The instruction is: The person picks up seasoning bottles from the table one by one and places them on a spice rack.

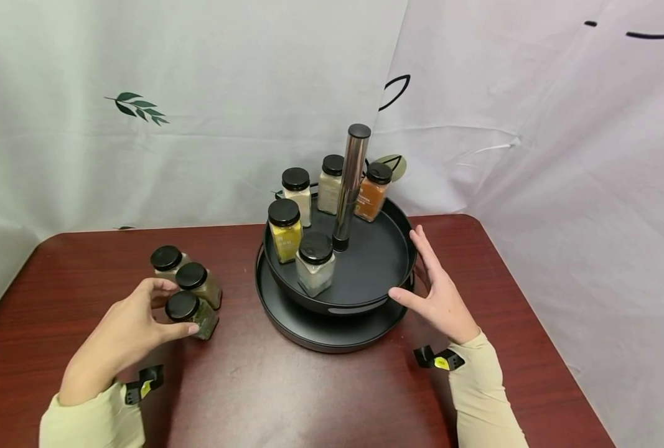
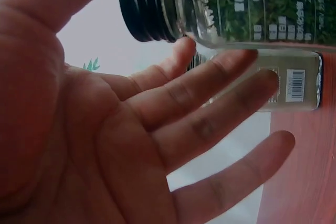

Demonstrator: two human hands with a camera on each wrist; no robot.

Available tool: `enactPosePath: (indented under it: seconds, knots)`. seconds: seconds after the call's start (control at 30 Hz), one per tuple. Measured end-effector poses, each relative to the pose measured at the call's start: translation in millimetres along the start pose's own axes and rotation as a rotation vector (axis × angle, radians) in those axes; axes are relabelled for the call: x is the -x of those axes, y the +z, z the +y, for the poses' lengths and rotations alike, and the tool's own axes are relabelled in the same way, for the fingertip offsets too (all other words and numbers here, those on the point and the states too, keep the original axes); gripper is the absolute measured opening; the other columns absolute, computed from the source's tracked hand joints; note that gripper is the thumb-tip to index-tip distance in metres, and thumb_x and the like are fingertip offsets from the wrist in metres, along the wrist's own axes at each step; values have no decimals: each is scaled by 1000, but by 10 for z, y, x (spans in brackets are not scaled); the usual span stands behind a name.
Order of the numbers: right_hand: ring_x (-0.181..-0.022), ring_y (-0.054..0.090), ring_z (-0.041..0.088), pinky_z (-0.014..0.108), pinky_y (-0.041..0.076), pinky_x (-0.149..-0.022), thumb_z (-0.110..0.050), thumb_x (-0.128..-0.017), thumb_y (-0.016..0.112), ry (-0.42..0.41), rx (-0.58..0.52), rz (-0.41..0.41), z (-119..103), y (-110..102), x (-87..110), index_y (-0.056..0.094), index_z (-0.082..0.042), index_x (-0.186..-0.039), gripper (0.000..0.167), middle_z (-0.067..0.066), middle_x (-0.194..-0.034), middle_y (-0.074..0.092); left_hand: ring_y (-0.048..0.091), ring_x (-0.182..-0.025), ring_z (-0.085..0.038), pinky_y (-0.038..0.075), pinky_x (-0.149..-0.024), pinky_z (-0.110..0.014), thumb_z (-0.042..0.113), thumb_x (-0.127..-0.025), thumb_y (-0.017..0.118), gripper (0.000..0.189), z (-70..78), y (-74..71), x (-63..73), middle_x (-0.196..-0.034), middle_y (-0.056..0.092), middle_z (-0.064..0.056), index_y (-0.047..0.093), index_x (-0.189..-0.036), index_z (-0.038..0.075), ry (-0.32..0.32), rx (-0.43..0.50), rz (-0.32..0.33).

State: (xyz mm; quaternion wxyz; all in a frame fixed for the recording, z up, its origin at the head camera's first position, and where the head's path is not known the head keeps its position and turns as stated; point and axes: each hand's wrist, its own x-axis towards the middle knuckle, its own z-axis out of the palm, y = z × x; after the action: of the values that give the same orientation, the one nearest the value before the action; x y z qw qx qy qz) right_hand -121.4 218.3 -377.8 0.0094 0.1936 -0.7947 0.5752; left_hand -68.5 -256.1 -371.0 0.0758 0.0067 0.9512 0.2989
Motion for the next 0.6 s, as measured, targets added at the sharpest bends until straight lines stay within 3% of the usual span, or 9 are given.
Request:
enactPosePath:
  seconds: [0.17,0.27,0.4,0.6]
  knots:
    - [-153,12,14,38,26,-119,-4,-88,77,7,58,0,3,16,-3,19,-22,-162,96,-15,-167,3,64,-86,-25,49,-74,-43,51,-74,86,88,19,11,-23,-102,66,-14,44,-130,-3,-14,-47,-10]
    - [-153,13,14,48,25,-118,-7,-88,78,5,92,2,-2,13,2,19,-22,-162,96,-15,-167,4,61,-82,-21,48,-71,-40,50,-74,86,88,25,20,-28,-95,65,-9,44,-130,-3,-24,-56,-16]
    - [-152,20,19,40,28,-118,-6,-88,77,-21,100,11,7,-8,10,20,-21,-162,94,-10,-167,10,61,-84,-24,48,-72,-40,47,-74,87,83,17,33,-21,-97,65,-11,45,-127,-2,-15,-62,-5]
    - [-147,33,27,27,34,-114,-3,-96,66,-55,57,52,6,-66,19,29,-19,-160,76,-2,-165,25,63,-85,-23,49,-73,-41,43,-74,88,77,-13,23,-13,-99,68,-9,48,-124,0,9,-68,-6]
